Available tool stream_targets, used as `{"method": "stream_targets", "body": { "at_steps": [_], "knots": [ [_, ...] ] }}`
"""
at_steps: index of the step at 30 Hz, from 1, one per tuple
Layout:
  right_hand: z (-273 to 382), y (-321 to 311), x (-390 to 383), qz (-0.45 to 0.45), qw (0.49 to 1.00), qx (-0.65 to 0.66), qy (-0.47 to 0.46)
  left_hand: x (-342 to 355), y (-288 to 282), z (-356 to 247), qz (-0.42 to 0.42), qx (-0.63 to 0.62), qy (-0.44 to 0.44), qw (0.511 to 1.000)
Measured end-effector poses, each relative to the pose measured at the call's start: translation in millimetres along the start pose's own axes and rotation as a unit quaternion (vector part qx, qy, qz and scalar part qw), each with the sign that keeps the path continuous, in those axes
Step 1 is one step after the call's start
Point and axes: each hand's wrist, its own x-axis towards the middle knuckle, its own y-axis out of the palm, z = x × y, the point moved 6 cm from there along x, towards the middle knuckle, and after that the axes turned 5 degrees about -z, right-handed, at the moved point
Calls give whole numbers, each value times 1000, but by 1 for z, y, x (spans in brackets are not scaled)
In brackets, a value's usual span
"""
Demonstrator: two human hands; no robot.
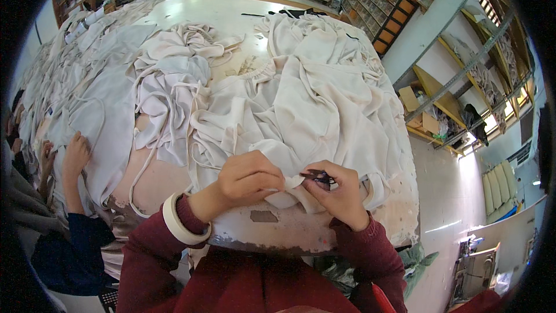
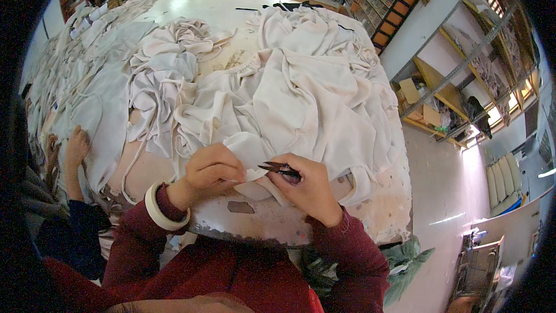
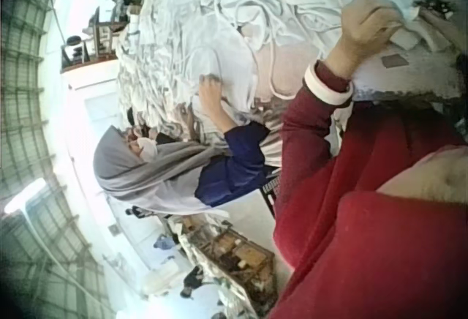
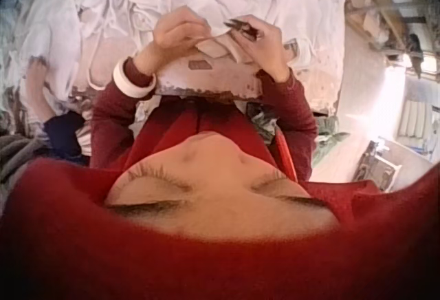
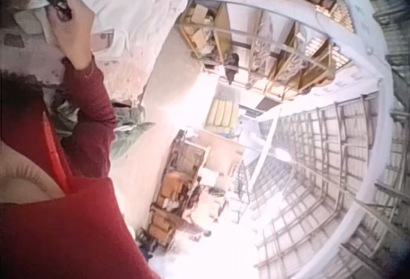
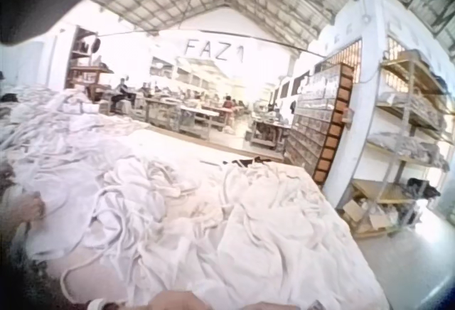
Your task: The person folds a piece of white fabric and then uses scissors to trim its edges. The person continues to cut the fabric into smaller pieces.
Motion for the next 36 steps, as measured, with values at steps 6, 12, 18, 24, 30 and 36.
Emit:
{"method": "stream_targets", "body": {
  "at_steps": [6, 12, 18, 24, 30, 36],
  "knots": [
    [-29, 40, 10, 45, 982, 183, 20, -16, 0, 7, -53, -153, -98, 982],
    [-39, 20, -11, -77, 966, 242, 40, -19, -4, 16, 139, -190, -201, 951],
    [-3, 4, -14, -146, 974, -71, -157, -9, -3, 9, 120, -72, -147, 979],
    [0, 6, -20, -144, 971, -133, -139, -3, 1, -1, 82, 20, -20, 996],
    [0, 9, -19, -145, 968, -142, -146, -3, 4, -5, 105, 28, 6, 994],
    [1, 10, -21, -153, 964, -157, -152, -4, 3, -6, 131, 22, 0, 991]
  ]
}}
